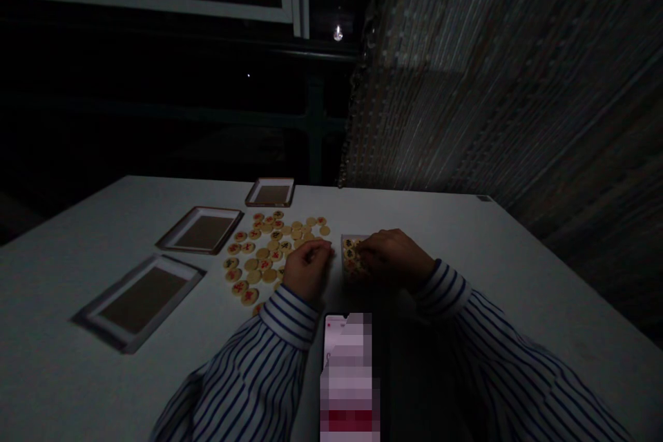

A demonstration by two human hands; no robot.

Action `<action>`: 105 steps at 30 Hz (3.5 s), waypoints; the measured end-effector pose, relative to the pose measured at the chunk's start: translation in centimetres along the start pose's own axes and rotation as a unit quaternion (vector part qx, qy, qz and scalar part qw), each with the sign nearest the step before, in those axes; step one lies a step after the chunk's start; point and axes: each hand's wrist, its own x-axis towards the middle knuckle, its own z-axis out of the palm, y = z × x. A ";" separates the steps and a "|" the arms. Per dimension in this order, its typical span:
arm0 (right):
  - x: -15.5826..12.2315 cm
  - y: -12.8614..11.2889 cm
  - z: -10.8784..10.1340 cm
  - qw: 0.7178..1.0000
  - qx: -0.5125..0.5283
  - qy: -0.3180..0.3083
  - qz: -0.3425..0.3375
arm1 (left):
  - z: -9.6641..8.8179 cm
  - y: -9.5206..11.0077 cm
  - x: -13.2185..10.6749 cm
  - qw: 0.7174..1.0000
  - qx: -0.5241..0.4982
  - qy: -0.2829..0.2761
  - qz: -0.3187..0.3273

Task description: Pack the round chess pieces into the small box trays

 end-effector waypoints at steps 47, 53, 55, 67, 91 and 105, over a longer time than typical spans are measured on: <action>-0.5 0.8 -0.9 0.972 0.090 0.215 0.042 | -2.6 1.6 1.9 0.928 0.298 0.001 0.223; 1.1 1.1 -0.9 0.976 0.083 0.199 0.004 | -2.8 0.3 1.6 0.840 0.462 -0.071 0.277; 1.6 1.2 -0.6 0.975 0.085 0.203 -0.010 | -2.9 0.1 1.4 0.819 0.502 -0.075 0.268; 1.7 1.5 0.1 0.986 0.082 0.141 -0.015 | -2.7 -0.4 0.4 0.745 0.612 -0.085 0.252; 1.8 1.4 0.1 0.993 0.076 0.090 -0.014 | -2.6 0.2 0.6 0.793 0.504 -0.060 0.336; 1.4 0.5 -0.5 0.992 0.087 0.086 -0.023 | -1.6 0.1 -0.4 0.877 0.389 -0.039 0.280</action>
